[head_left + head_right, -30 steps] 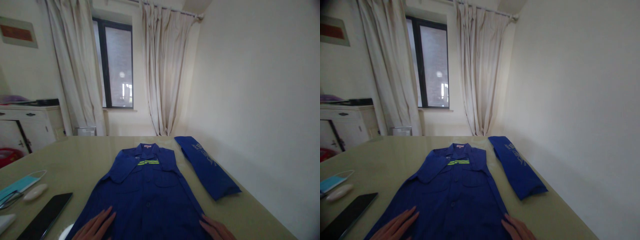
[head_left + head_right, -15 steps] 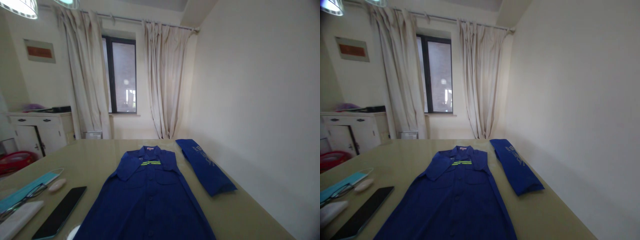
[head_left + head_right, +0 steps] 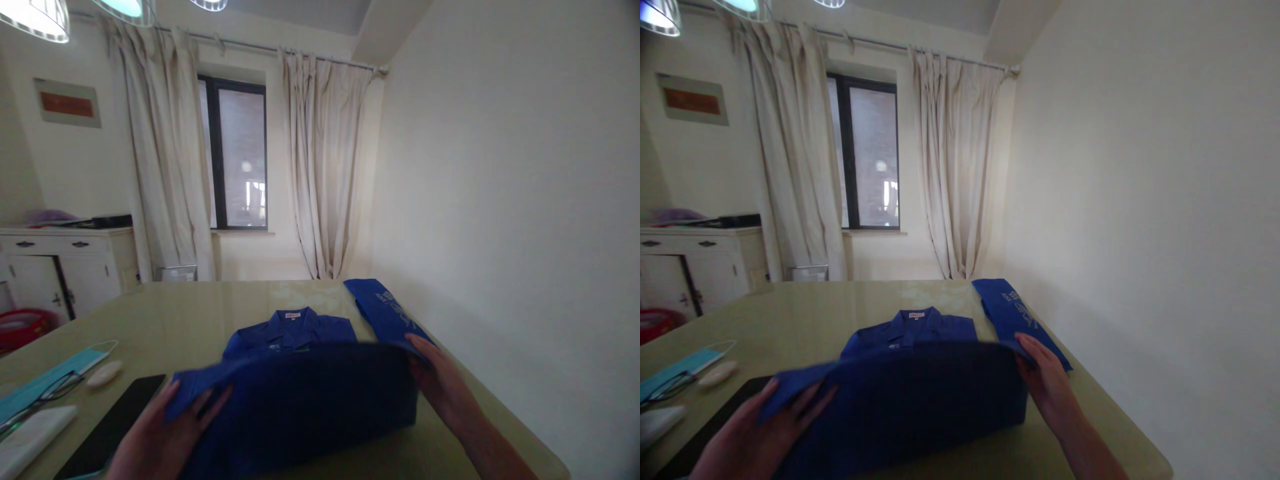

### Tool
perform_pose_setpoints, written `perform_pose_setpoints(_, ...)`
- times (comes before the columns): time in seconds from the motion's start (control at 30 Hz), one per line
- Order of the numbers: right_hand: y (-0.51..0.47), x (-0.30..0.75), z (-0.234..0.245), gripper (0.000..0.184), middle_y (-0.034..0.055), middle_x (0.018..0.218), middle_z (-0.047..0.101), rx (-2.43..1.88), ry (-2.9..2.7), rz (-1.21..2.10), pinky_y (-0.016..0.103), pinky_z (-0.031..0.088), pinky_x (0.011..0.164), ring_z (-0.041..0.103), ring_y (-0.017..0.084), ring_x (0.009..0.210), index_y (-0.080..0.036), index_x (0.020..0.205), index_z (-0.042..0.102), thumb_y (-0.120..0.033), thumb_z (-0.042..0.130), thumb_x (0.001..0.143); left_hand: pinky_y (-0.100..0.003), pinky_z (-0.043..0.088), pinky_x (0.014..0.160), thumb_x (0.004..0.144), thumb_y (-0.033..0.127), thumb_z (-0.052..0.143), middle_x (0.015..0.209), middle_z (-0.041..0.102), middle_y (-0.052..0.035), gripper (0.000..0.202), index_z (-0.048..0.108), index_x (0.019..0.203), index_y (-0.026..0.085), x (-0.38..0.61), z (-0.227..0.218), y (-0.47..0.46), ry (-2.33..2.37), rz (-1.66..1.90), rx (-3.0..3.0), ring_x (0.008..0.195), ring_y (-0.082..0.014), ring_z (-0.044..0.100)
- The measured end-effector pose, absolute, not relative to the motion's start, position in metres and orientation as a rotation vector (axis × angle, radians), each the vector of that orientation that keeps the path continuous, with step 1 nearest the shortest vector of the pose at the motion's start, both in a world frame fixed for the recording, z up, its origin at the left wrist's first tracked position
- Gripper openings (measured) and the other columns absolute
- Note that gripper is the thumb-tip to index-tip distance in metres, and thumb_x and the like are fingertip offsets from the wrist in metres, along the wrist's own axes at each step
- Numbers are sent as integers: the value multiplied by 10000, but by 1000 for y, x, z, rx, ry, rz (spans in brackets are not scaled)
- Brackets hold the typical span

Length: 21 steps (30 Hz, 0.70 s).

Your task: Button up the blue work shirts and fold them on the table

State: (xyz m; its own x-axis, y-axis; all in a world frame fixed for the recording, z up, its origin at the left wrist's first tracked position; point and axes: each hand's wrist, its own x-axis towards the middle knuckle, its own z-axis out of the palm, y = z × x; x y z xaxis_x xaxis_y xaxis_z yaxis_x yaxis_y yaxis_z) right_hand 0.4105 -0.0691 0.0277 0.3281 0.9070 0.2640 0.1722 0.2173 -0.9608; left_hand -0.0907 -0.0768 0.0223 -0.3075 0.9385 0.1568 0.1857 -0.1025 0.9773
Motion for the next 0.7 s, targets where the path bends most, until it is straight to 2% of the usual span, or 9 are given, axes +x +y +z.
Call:
perform_pose_setpoints(0.07,-24,395,57,648,109,1275,693,-1179,-1167,765,477,598,942,677,321,1165,-265,1352,570,-658,575,837,-565,587,957,977,594,341,1352,667,-61,491,594,1281,304,-81,50,-44,1072,1601,1025,1225,-308,647)
perform_pose_setpoints(0.17,18,377,70,682,138,1231,704,-1358,-1262,677,486,567,956,693,299,1133,-227,1446,472,-647,478,908,-528,543,1042,935,639,362,1396,636,-121,590,542,1336,246,-82,64,-13,970,1687,873,1260,-295,631)
perform_pose_setpoints(0.23,18,373,56,710,164,1241,694,-1480,-1345,575,515,525,1001,675,320,1145,-193,1420,505,-652,530,879,-514,518,1072,879,646,471,1363,647,-157,640,527,1341,206,-95,45,-14,1206,1644,960,1247,-312,638)
perform_pose_setpoints(0.33,-12,374,18,700,166,1396,604,-1506,-1728,368,519,393,1143,551,333,1312,-194,1391,554,-620,624,840,-574,455,1115,756,679,647,1361,640,-156,734,560,1318,214,-122,-13,-42,1603,1364,1386,1289,-374,591)
perform_pose_setpoints(0.43,-44,375,-11,749,113,1578,430,-1525,-2130,265,487,304,1208,409,316,1441,-269,1479,489,-523,713,811,-631,354,1168,710,696,671,1382,628,-150,792,576,1344,231,-139,-62,-75,1880,1138,1733,1337,-413,536)
perform_pose_setpoints(0.53,-51,370,-17,700,74,1635,339,-1588,-2207,212,460,274,1227,352,283,1480,-298,1511,452,-321,657,842,-601,380,1166,767,653,604,1376,646,-138,769,531,1409,236,-139,-77,-87,1928,1045,1866,1324,-387,561)
perform_pose_setpoints(0.63,-42,365,-11,634,86,1498,520,-1582,-2289,208,419,324,1199,458,243,1402,-248,1437,547,-104,499,821,-524,444,1144,824,538,536,1366,670,-96,658,519,1423,266,-132,-71,-81,1845,1041,1878,1281,-332,614)
perform_pose_setpoints(0.7,-39,365,-4,609,107,1326,642,-1563,-2385,234,385,385,1146,555,234,1290,-204,1316,644,-26,428,776,-500,462,1138,785,506,552,1328,699,-62,581,615,1326,305,-131,-65,-79,1782,1034,1888,1257,-325,633)
